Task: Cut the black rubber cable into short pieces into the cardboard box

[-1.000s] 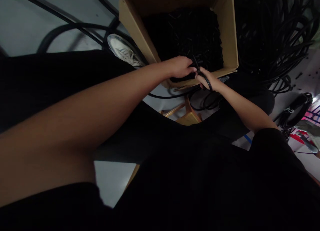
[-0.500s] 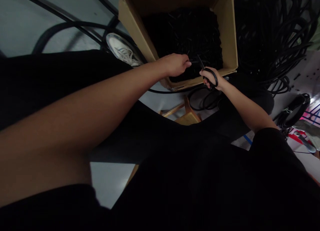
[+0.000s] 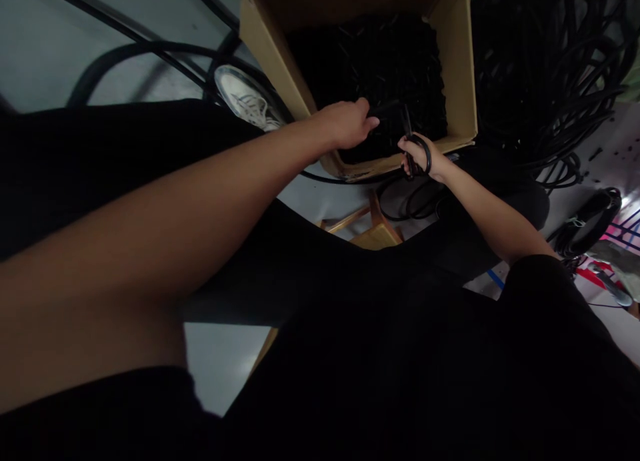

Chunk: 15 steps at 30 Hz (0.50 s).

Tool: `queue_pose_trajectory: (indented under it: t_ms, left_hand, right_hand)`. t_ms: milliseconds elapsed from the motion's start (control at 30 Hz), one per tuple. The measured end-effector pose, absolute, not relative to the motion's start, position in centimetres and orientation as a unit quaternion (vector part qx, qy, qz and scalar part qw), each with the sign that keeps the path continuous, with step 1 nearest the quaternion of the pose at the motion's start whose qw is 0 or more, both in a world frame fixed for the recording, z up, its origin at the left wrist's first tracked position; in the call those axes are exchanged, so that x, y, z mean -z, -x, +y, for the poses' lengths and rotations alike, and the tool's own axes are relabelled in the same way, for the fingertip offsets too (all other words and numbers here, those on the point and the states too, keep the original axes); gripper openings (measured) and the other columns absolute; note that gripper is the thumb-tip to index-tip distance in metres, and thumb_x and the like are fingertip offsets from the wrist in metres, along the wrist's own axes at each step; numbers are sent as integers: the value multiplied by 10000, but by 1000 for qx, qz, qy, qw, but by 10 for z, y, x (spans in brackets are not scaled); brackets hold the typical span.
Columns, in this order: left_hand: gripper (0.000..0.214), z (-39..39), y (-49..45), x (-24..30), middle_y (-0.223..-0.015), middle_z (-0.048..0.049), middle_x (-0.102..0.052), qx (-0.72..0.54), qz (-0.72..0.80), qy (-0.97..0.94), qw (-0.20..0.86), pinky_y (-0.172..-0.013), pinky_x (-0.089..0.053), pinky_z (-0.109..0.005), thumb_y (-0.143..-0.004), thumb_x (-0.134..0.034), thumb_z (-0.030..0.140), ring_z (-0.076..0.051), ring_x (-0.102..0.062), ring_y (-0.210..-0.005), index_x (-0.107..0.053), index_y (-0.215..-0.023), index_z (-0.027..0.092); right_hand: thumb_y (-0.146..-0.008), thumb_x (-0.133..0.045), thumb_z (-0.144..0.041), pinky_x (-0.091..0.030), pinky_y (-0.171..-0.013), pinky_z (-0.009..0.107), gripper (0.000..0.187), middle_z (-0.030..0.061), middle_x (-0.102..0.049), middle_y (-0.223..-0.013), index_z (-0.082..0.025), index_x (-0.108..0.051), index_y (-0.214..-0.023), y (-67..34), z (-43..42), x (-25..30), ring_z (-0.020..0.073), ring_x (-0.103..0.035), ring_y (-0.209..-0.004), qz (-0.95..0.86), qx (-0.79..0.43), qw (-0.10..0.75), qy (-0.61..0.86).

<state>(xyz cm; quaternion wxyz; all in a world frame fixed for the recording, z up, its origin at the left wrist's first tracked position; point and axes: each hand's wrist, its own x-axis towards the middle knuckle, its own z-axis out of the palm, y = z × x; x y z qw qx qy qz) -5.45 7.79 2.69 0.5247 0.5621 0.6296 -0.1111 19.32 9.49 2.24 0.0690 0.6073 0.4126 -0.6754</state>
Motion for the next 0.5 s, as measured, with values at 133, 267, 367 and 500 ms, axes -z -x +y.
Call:
queue_pose_trajectory:
  t_ms: [133,267,367,500]
  left_hand:
    - [686,78,50,-31,-1809,-267,-756,136,614,-570,530,-1321,-555,-486,-1355,-408,453,-414,-708,-1641,-582,-1896,69]
    - [711,75,47,-23,-1699,-241,-823,147,599,-585,527,-1292,-592,-526,-1321,-452,518,-473,-751,-1616,-644,-1886,132]
    - [744,74,44,-12,-1582,-212,-877,144,590,-597,525,-1269,-614,-513,-1275,-527,642,-504,-781,-1594,-705,-1846,198]
    - [749,73,43,-4,-1538,-204,-893,129,579,-612,522,-1267,-617,-496,-1241,-574,688,-510,-787,-1604,-750,-1801,222]
  right_hand:
    - [-1117,-876,-259,-670,-726,287,281,-5,-690,-924,-289,-603,-1177,-196,94,-22,213,-739,-855,428,694,86,-572]
    - [-1100,-859,-253,-702,-888,359,275,-15,-661,-964,-276,-617,-1230,-200,94,-17,219,-719,-916,488,686,85,-532]
    - [-1133,-864,-342,-689,-907,358,300,-34,-621,-963,-272,-604,-1266,-203,94,-7,205,-694,-902,524,681,78,-505]
    - [-1143,-910,-449,-658,-830,295,380,-41,-600,-970,-291,-584,-1257,-202,94,-7,189,-671,-895,513,688,92,-505]
